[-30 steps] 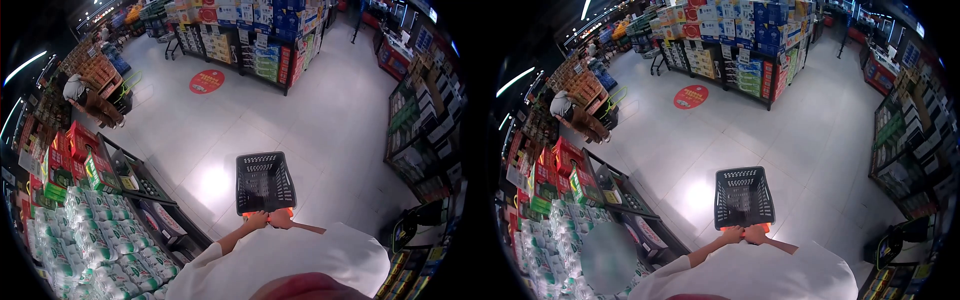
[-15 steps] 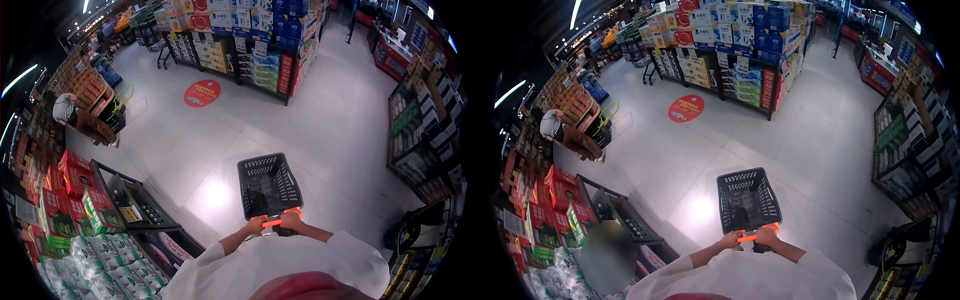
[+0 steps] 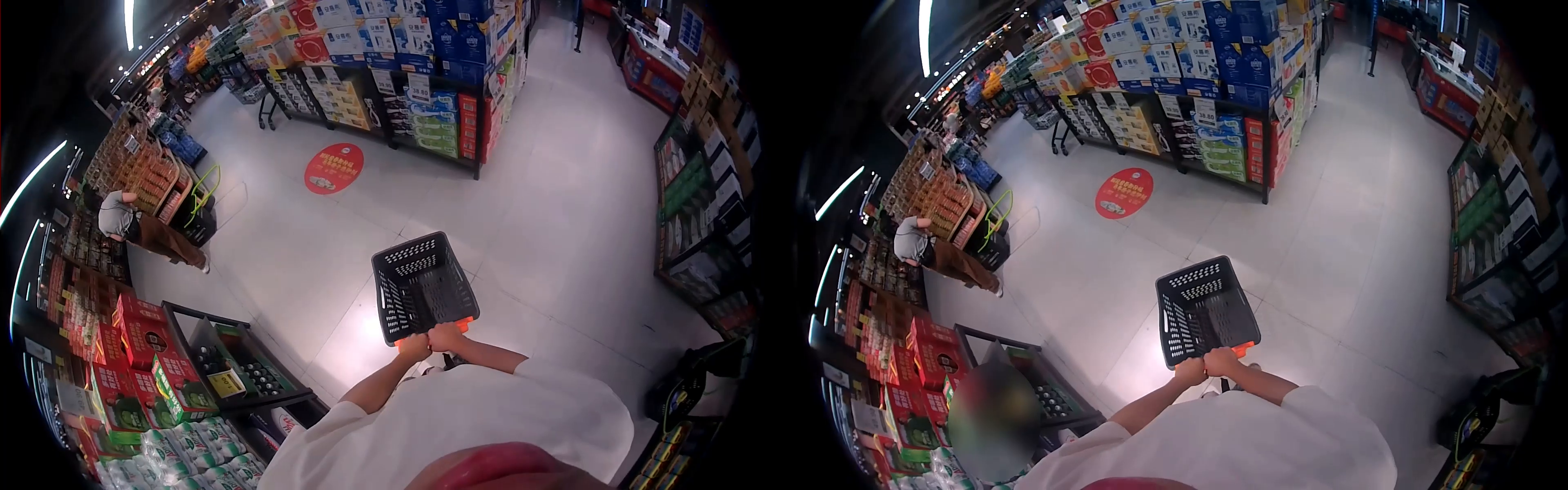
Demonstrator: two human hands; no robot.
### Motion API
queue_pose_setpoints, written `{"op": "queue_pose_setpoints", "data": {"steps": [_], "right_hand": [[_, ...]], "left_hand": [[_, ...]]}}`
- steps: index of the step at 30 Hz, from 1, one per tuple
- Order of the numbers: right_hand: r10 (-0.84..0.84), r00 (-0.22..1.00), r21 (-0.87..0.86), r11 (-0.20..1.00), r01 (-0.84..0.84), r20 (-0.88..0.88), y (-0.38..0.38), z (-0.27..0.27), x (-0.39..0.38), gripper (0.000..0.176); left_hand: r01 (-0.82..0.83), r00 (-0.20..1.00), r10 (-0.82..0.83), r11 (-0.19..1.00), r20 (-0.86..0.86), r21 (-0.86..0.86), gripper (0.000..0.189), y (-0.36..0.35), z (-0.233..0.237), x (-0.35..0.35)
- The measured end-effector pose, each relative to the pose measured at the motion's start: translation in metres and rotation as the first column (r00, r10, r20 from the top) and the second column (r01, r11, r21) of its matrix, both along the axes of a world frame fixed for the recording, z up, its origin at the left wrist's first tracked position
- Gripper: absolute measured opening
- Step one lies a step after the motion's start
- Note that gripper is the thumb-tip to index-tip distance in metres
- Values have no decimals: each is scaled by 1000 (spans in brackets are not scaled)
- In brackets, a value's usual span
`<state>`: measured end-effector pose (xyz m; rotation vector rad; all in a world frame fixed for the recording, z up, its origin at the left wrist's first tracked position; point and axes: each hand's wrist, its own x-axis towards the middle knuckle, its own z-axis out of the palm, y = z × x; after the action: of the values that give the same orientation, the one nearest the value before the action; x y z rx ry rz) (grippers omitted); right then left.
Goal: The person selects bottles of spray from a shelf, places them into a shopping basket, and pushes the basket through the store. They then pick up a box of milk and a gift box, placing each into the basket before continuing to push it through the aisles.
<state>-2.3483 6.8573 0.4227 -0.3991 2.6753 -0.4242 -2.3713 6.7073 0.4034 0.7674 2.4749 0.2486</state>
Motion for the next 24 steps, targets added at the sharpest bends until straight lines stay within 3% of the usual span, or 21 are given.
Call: {"op": "queue_pose_setpoints", "data": {"steps": [2,5,8,10,12,16,17,20,24], "right_hand": [[76,997,-38,996,-75,30,7,2,-31,20],[22,1000,-58,998,-22,2,20,-13,-64,20],[19,1000,-39,999,-18,22,30,-13,-95,20],[17,999,-50,999,-16,32,43,-4,-110,20],[-32,998,-41,999,34,63,47,-8,-122,22],[-69,997,-38,997,70,17,44,-15,-151,21],[-94,995,-47,994,95,18,42,-18,-160,20],[-18,999,-17,1000,18,-36,43,-47,-197,20],[-71,993,5,997,71,99,50,-21,-254,24]], "left_hand": [[-156,983,154,988,-94,-13,22,5,-1,-20],[-123,989,110,985,-101,-125,19,22,-1,-60],[-34,999,35,989,5,-141,27,28,-3,-97],[45,999,-46,997,-20,-69,27,32,16,-111],[-7,1000,3,986,-20,-166,25,30,16,-128],[53,998,-55,996,-34,-73,26,26,9,-169],[50,999,-48,991,13,-124,27,29,12,-180],[45,991,-41,999,124,-30,37,36,55,-222],[103,987,-97,994,130,-39,39,32,2,-276]]}}
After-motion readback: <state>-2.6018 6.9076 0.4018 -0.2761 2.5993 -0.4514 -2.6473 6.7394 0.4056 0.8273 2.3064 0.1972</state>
